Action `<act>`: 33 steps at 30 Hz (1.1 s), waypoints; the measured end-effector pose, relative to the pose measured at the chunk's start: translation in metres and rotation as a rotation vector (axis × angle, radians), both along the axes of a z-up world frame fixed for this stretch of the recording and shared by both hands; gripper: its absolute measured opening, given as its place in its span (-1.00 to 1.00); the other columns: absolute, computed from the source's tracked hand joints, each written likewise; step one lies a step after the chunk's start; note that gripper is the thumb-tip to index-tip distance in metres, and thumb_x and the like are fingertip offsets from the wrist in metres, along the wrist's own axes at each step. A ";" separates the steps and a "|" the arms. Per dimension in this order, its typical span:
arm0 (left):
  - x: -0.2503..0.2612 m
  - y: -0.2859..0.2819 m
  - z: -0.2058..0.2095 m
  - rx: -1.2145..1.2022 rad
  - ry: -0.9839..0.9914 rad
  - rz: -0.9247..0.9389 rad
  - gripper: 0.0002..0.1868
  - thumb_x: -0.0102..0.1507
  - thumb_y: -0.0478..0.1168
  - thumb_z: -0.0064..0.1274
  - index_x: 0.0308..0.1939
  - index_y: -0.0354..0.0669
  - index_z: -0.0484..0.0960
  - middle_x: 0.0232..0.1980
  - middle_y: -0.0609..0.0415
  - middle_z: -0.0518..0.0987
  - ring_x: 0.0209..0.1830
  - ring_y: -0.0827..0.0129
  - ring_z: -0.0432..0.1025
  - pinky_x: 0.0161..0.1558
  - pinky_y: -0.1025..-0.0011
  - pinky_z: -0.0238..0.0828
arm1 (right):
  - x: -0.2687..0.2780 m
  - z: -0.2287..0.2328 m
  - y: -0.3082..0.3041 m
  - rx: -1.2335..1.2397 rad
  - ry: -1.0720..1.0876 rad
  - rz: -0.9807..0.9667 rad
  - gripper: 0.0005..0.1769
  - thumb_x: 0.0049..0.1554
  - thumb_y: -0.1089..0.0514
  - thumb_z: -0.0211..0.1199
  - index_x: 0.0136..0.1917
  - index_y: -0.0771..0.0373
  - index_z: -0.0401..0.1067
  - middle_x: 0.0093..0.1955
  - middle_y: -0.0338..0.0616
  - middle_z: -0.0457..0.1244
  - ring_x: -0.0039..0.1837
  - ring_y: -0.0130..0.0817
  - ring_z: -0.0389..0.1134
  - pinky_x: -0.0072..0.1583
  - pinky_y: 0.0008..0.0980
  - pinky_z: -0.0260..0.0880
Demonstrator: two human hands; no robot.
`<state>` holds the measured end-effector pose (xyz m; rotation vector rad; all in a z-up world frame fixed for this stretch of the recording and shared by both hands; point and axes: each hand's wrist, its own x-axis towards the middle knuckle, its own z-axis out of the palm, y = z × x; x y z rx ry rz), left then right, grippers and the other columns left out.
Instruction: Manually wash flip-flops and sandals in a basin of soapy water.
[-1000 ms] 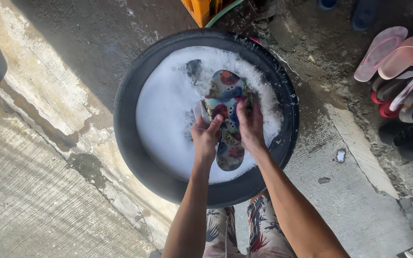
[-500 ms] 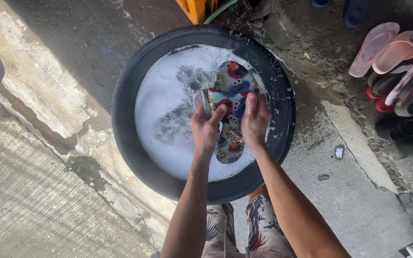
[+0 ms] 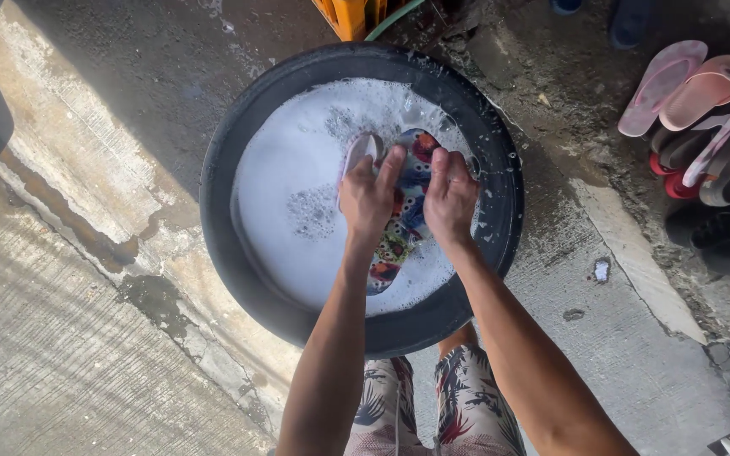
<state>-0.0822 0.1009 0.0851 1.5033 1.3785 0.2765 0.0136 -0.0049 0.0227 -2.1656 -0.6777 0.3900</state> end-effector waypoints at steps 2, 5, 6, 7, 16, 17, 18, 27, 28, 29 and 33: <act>-0.002 -0.005 0.007 -0.053 -0.056 0.046 -0.42 0.34 0.20 0.08 -0.42 -0.29 0.60 -0.67 0.06 0.52 -0.70 0.46 0.48 -0.51 0.42 0.41 | -0.001 0.029 0.007 0.155 0.078 0.098 -0.67 0.43 -0.09 0.10 0.01 0.22 0.31 -0.23 -0.19 0.33 -0.22 -0.46 0.42 -0.22 -0.37 0.39; -0.003 -0.006 0.009 -0.018 -0.144 0.041 -0.44 0.30 0.18 0.07 -0.43 -0.31 0.58 -0.65 0.03 0.54 -0.69 0.44 0.48 -0.56 0.38 0.41 | 0.000 0.042 0.011 0.253 0.175 0.140 -0.58 0.33 -0.16 0.16 0.01 0.27 0.26 -0.23 -0.15 0.36 -0.24 -0.42 0.45 -0.27 -0.39 0.44; -0.004 -0.007 0.009 0.071 -0.173 -0.009 -0.48 0.25 0.14 0.16 -0.41 -0.32 0.57 -0.64 0.00 0.56 -0.68 0.42 0.49 -0.56 0.37 0.42 | -0.001 0.041 0.011 0.196 0.197 0.088 -0.58 0.34 -0.16 0.14 0.01 0.27 0.28 -0.25 -0.12 0.36 -0.25 -0.37 0.44 -0.27 -0.36 0.38; -0.001 -0.013 0.008 0.069 -0.171 -0.009 -0.48 0.25 0.14 0.16 -0.41 -0.32 0.57 -0.64 0.00 0.56 -0.68 0.42 0.49 -0.56 0.37 0.42 | -0.002 0.037 0.009 0.195 0.199 0.087 -0.58 0.34 -0.16 0.14 0.01 0.27 0.28 -0.25 -0.12 0.36 -0.25 -0.37 0.44 -0.27 -0.36 0.38; 0.038 -0.079 -0.030 -0.086 -0.545 0.337 -0.55 0.55 0.00 -0.20 -0.17 -0.35 0.51 -0.35 0.14 0.50 -0.32 0.51 0.32 -0.26 0.42 0.35 | 0.019 0.058 -0.025 -0.183 -0.429 0.001 0.00 0.26 -0.34 0.38 0.60 0.18 -0.09 0.24 0.12 0.09 0.15 -0.02 0.34 0.04 -0.04 0.46; 0.040 -0.083 -0.037 -0.276 -0.699 0.365 -0.60 0.52 -0.03 -0.18 -0.13 -0.33 0.51 -0.32 0.16 0.50 -0.29 0.52 0.34 -0.21 0.45 0.35 | 0.031 0.061 -0.033 -0.274 -0.356 0.055 0.16 0.15 -0.42 0.43 0.66 0.12 -0.15 0.24 0.12 0.05 0.06 -0.07 0.32 -0.06 -0.11 0.45; 0.043 -0.087 -0.045 -0.466 -0.849 0.391 -0.65 0.48 -0.06 -0.17 -0.10 -0.32 0.51 -0.29 0.18 0.51 -0.27 0.54 0.36 -0.17 0.48 0.34 | 0.043 0.062 -0.040 -0.358 -0.281 0.110 0.33 0.04 -0.50 0.47 0.72 0.07 -0.21 0.24 0.13 0.01 -0.03 -0.13 0.30 -0.17 -0.17 0.44; 0.004 -0.082 -0.145 -0.426 -0.400 0.339 -0.56 0.46 -0.03 -0.22 -0.10 -0.36 0.60 -0.41 0.13 0.58 -0.60 0.52 0.33 -0.57 0.49 0.28 | 0.110 0.028 -0.093 -0.842 -0.185 0.354 0.70 -0.40 -0.66 0.54 0.70 0.01 -0.27 0.11 0.09 0.07 -0.10 -0.19 0.21 -0.24 -0.28 0.26; 0.001 -0.084 -0.145 -0.427 -0.394 0.333 -0.56 0.46 -0.03 -0.22 -0.10 -0.36 0.60 -0.41 0.13 0.58 -0.60 0.52 0.33 -0.57 0.49 0.28 | 0.112 0.026 -0.096 -0.842 -0.178 0.349 0.70 -0.40 -0.66 0.54 0.70 0.01 -0.27 0.11 0.09 0.07 -0.10 -0.19 0.21 -0.24 -0.28 0.26; -0.003 -0.085 -0.146 -0.462 -0.272 0.324 -0.62 0.44 -0.03 -0.22 -0.09 -0.26 0.58 -0.40 0.22 0.55 -0.57 0.61 0.37 -0.57 0.50 0.35 | 0.114 0.023 -0.098 -0.774 -0.225 0.383 0.70 -0.43 -0.59 0.57 0.70 0.05 -0.25 0.11 0.11 0.07 -0.08 -0.14 0.22 -0.18 -0.22 0.29; 0.018 -0.086 -0.100 -0.535 -0.318 0.241 -0.53 0.49 0.06 -0.20 -0.25 -0.28 0.52 -0.59 0.21 0.34 -0.71 0.57 0.14 -0.67 0.49 0.08 | 0.124 0.021 -0.110 -0.676 -0.283 0.454 0.60 -0.45 -0.35 0.63 0.66 0.07 -0.15 0.10 0.10 0.08 0.06 0.01 0.22 0.04 0.01 0.34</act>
